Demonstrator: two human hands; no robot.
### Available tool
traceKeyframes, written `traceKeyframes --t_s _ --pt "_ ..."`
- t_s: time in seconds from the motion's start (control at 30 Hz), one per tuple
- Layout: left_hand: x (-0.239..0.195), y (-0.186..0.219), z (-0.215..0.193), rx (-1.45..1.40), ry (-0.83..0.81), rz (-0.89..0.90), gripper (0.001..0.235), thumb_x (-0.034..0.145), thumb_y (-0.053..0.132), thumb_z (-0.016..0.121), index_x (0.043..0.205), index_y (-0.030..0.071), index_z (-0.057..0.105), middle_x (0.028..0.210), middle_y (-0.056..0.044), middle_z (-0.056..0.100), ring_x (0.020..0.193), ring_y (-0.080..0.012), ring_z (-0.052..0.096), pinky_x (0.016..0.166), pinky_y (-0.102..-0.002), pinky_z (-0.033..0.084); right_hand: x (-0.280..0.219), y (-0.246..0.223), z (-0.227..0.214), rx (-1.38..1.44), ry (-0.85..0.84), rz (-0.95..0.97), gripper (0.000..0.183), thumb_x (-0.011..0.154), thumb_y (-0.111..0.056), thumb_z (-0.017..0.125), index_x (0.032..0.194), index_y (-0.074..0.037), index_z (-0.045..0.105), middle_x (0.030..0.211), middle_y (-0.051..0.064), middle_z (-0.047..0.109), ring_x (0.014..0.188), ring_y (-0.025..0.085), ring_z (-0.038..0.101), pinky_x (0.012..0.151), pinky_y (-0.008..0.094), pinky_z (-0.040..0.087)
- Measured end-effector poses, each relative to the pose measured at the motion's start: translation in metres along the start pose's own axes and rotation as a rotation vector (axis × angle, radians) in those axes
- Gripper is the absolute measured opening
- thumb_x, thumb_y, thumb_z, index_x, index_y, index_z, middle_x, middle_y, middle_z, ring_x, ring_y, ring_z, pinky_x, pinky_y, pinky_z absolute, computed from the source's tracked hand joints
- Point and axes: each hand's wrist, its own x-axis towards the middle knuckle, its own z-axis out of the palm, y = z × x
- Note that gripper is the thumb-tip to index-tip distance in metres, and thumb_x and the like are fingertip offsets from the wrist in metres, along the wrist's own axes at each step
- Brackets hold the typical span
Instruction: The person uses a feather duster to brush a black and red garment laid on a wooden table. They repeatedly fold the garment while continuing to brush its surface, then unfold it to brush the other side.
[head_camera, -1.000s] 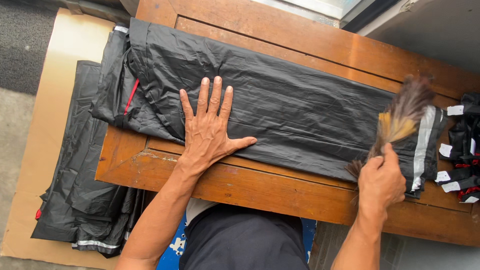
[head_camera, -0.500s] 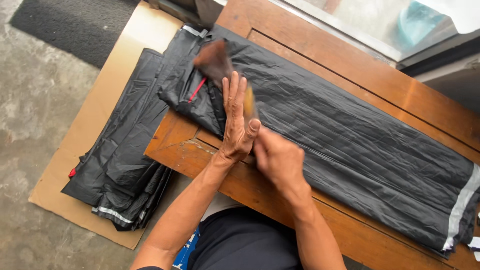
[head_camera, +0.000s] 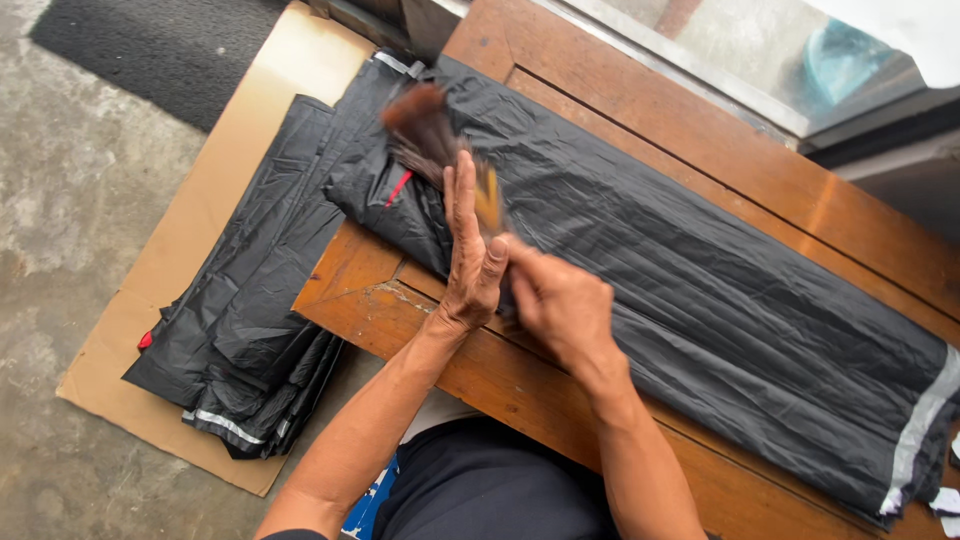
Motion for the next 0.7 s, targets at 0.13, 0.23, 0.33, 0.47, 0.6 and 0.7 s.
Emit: traceKeyframes --t_s 0.13,0.23,0.33,0.47,0.6,0.7 --pt "0.002 0.003 0.004 0.009 0.010 0.003 0.081 0.096 0.063 0.030 0.155 0.011 0.009 0.161 -0.011 0.001 0.147 -0.0349 -0.009 0.120 -0.049 -0.007 -0.014 0.015 -0.015 -0.008 0.211 0.054 0.036 0.090 -0.023 0.053 0.124 -0.030 0.062 0.104 0.004 0.070 0.092 0.028 0.066 0.070 0.046 0.053" --pt "0.001 0.000 0.002 0.025 -0.014 0.013 0.082 0.095 0.065 0.031 0.155 0.011 0.012 0.161 -0.009 0.003 0.147 -0.0343 -0.010 0.119 -0.049 -0.011 -0.050 0.014 -0.014 -0.169 0.226 -0.070 0.035 0.090 -0.027 0.051 0.123 -0.032 0.061 0.080 0.002 0.062 0.069 0.025 0.064 0.057 0.039 0.051" --pt "0.002 -0.003 0.005 0.082 -0.070 0.044 0.082 0.095 0.064 0.033 0.154 0.011 0.015 0.160 -0.010 0.005 0.147 -0.0368 -0.010 0.116 -0.052 -0.014 -0.080 0.041 -0.032 -0.457 0.266 -0.164 0.036 0.088 -0.028 0.048 0.121 -0.031 0.062 0.063 -0.003 0.050 0.056 0.017 0.056 0.050 0.032 0.046" --pt "0.005 0.017 0.003 0.242 -0.290 0.162 0.091 0.082 0.068 0.056 0.148 0.010 0.032 0.158 -0.014 0.015 0.147 -0.0381 -0.005 0.109 -0.058 -0.022 -0.137 0.129 -0.059 -0.622 0.304 0.113 0.034 0.094 -0.010 0.050 0.126 -0.015 0.060 0.088 0.000 0.058 0.080 0.019 0.061 0.070 0.027 0.049" --pt "0.000 0.023 -0.006 0.430 -0.638 0.512 0.070 0.092 0.060 0.056 0.144 0.018 0.035 0.154 -0.015 0.033 0.147 -0.0380 0.010 0.113 -0.059 -0.014 -0.181 0.147 -0.107 -0.298 0.413 0.181 0.025 0.094 0.004 0.053 0.119 0.006 0.057 0.102 0.018 0.058 0.090 0.034 0.061 0.075 0.040 0.051" --pt "-0.001 0.031 -0.005 0.455 -0.879 0.741 0.046 0.091 0.035 0.067 0.128 0.012 0.053 0.141 -0.016 0.047 0.134 -0.0367 0.042 0.113 -0.059 0.021 -0.213 0.162 -0.111 -0.426 0.308 0.046 0.048 0.083 -0.030 0.079 0.118 -0.002 0.060 0.103 0.008 0.064 0.079 0.021 0.060 0.058 0.030 0.049"
